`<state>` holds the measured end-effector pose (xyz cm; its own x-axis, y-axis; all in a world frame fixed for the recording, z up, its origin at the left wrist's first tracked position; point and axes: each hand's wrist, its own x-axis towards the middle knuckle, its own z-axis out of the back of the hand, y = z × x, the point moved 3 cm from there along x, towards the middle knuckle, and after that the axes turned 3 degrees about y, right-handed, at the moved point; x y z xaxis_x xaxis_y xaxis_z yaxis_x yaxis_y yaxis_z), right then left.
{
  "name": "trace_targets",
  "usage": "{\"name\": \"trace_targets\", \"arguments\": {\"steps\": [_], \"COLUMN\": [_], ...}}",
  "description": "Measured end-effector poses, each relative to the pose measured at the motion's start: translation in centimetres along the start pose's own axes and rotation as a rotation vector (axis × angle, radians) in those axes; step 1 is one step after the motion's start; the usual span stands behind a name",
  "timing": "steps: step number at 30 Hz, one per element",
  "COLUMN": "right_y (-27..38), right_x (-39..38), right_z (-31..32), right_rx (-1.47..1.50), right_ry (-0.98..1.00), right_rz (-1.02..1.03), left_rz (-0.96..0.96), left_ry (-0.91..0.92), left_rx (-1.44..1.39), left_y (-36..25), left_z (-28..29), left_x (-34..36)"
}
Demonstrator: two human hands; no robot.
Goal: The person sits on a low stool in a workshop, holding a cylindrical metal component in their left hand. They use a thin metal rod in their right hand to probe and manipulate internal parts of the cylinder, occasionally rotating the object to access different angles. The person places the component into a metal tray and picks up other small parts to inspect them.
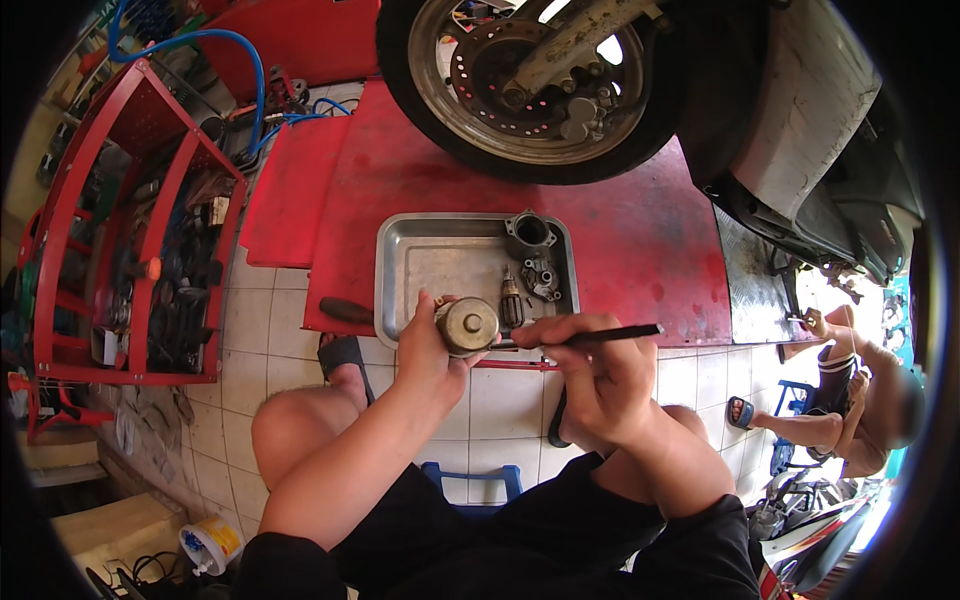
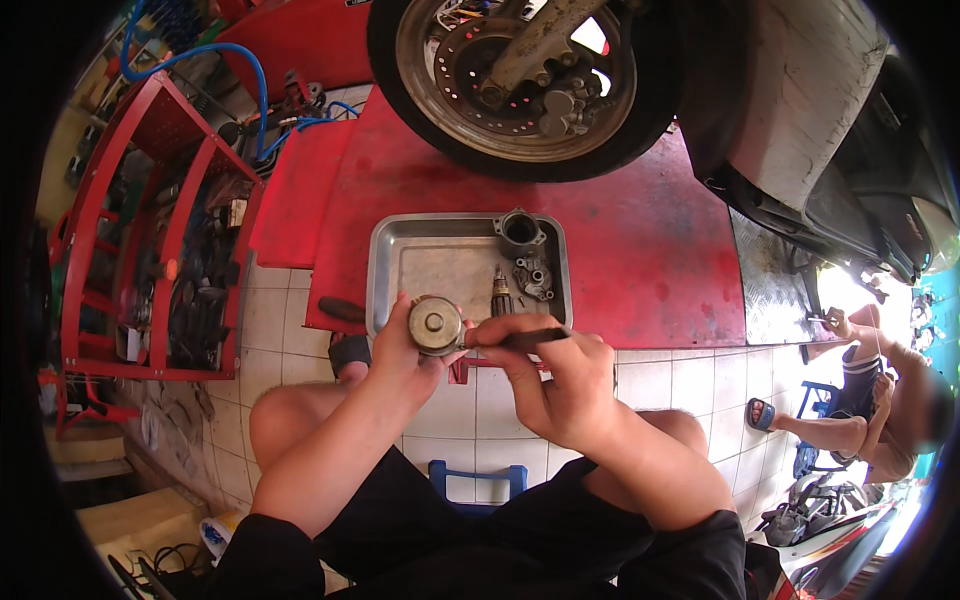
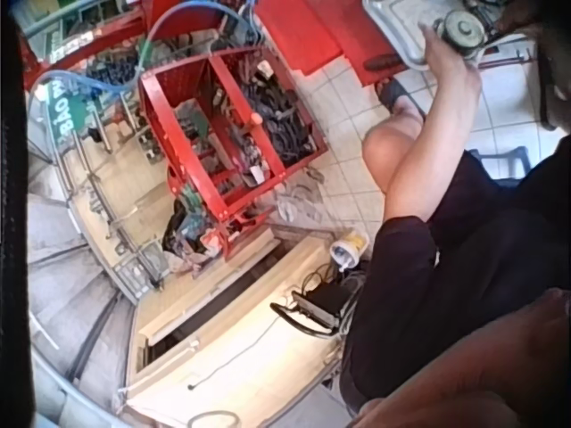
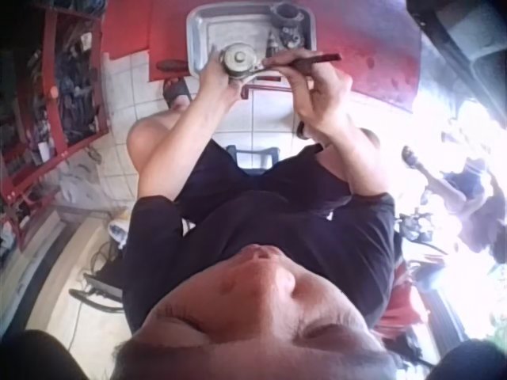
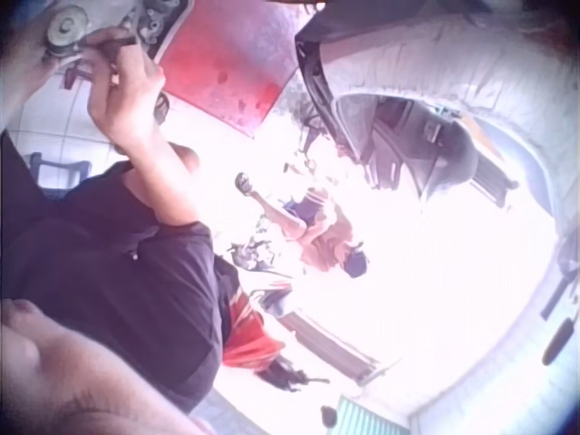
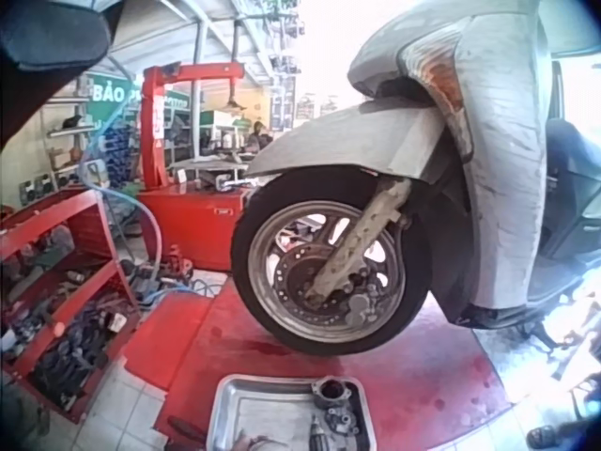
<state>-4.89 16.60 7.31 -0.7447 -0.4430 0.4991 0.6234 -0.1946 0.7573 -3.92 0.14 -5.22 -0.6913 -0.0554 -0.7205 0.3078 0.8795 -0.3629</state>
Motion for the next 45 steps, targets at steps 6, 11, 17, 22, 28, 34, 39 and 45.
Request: {"name": "trace_targets", "arguments": {"steps": [6, 11, 17, 22, 28, 34, 39, 45], "right_y": [0.5, 1.1, -0.1, 0.5, 0.2, 0.0, -0.3, 0.3], "right_x": [0.1, 0.8, 0.1, 1.0, 0.9, 1.2, 1.2, 1.8], "right_z": [0.0, -0.6, 0.1, 0.3, 0.3, 0.3, 0.8, 0.6], "right_rx": [-0.019, -0.015, 0.001, -0.102, 0.024, -0.046, 0.062, -0.030], "right_ry": [0.026, -0.004, 0.137, 0.135, 0.192, 0.164, 0.227, 0.183], "right_rz": [0.079, -0.035, 0.003, -0.079, -0.032, -0.078, -0.001, 0.025], "left_rz": [-0.029, -0.013, -0.032, -0.005, -0.003, 0.011, -0.001, 0.012], "left_ry": [0.019, 0.023, 0.030, 0.002, 0.014, 0.008, 0.009, 0.007], "left_rx": [0.056, 0.046, 0.085, 0.102, 0.065, 0.080, 0.065, 0.070], "left_y": [0.3, 0.5, 0.3, 0.4, 0.2, 0.4, 0.3, 0.5], "left_z": [0.0, -0.5, -0.4, -0.3, -0.2, -0.2, -0.3, -0.3], "left_x": [0.0, -0.5, -0.6, -0.8, -0.5, -0.5, -0.7, -0.8]}}
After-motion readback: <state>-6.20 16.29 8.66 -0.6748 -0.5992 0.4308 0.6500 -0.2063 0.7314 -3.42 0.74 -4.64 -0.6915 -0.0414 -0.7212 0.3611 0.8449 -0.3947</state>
